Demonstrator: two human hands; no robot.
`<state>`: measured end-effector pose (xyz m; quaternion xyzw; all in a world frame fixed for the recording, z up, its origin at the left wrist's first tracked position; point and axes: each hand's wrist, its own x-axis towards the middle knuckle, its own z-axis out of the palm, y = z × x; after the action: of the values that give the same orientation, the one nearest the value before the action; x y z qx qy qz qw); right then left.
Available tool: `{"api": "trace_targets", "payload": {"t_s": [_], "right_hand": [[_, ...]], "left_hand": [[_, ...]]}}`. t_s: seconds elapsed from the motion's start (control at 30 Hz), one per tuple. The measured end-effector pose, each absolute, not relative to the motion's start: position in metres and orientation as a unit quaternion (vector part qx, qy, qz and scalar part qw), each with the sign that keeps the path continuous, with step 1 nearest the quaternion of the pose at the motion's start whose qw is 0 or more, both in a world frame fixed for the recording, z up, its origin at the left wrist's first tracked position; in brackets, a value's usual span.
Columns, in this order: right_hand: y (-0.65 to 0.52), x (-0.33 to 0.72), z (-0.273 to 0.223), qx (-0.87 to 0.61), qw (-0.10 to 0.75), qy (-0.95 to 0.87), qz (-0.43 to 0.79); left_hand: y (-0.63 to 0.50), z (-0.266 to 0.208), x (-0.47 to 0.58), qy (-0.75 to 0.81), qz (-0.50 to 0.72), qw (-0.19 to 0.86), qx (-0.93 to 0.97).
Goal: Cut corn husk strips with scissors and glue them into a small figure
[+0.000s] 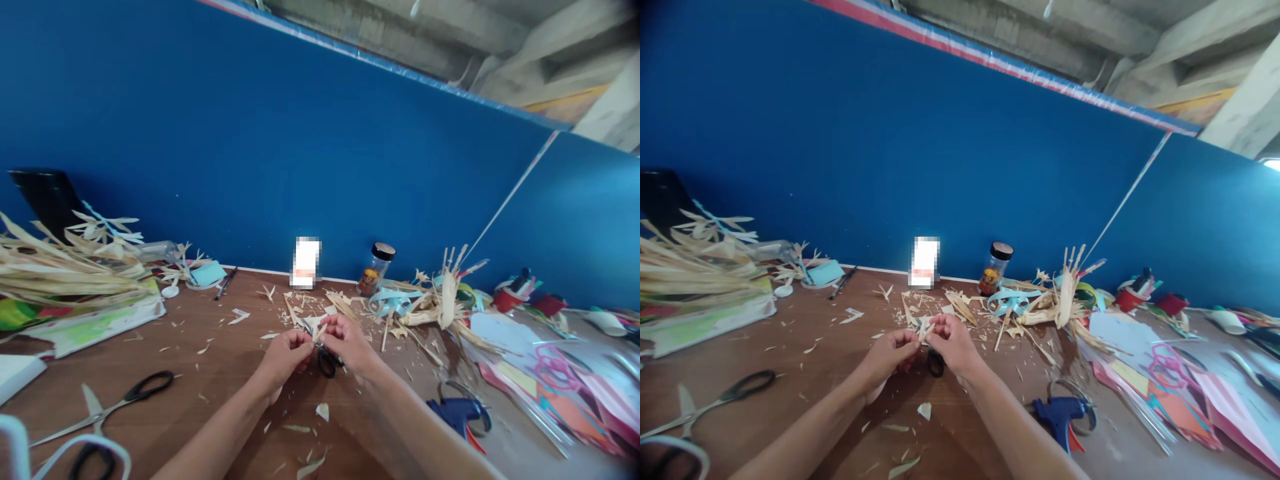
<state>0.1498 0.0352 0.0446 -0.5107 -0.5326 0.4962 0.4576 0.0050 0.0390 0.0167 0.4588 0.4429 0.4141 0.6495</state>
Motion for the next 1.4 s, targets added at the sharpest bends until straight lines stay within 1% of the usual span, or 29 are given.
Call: {"api": "trace_targets", "payload": {"t_s": [0.2,0.4,0.5,0.6,0.77,1.1,1.4], "right_hand": [[0.035,0.148,0.044,-0.507,0.455,-0.53,0.505],[0.037,0.151,0.04,-0.536,0.447,-0.513,0.5],[0.038,0.155,0.037,-0.529,0.458,-0.516,0.495],[0.037,0.157,0.04,-0.524,0.455,-0.533,0.485],[0.033,0.151,0.047,-0.55,0.409,-0.553,0.473],[0.033,0.145,0.048,-0.54,0.419,-0.554,0.475],[0.033,0.145,0.045,-0.538,0.411,-0.568,0.467]], "left_hand": [[0.038,0.018,0.005,0.426,0.431,0.644,0.467],[0.041,0.017,0.003,0.455,0.447,0.645,0.421],[0.043,0.016,0.001,0.459,0.461,0.641,0.407],[0.044,0.015,0.001,0.463,0.458,0.64,0.408],[0.042,0.015,0.001,0.442,0.457,0.639,0.434],[0.041,0.014,0.003,0.416,0.439,0.664,0.44],[0.04,0.017,0.003,0.421,0.438,0.644,0.465]]}}
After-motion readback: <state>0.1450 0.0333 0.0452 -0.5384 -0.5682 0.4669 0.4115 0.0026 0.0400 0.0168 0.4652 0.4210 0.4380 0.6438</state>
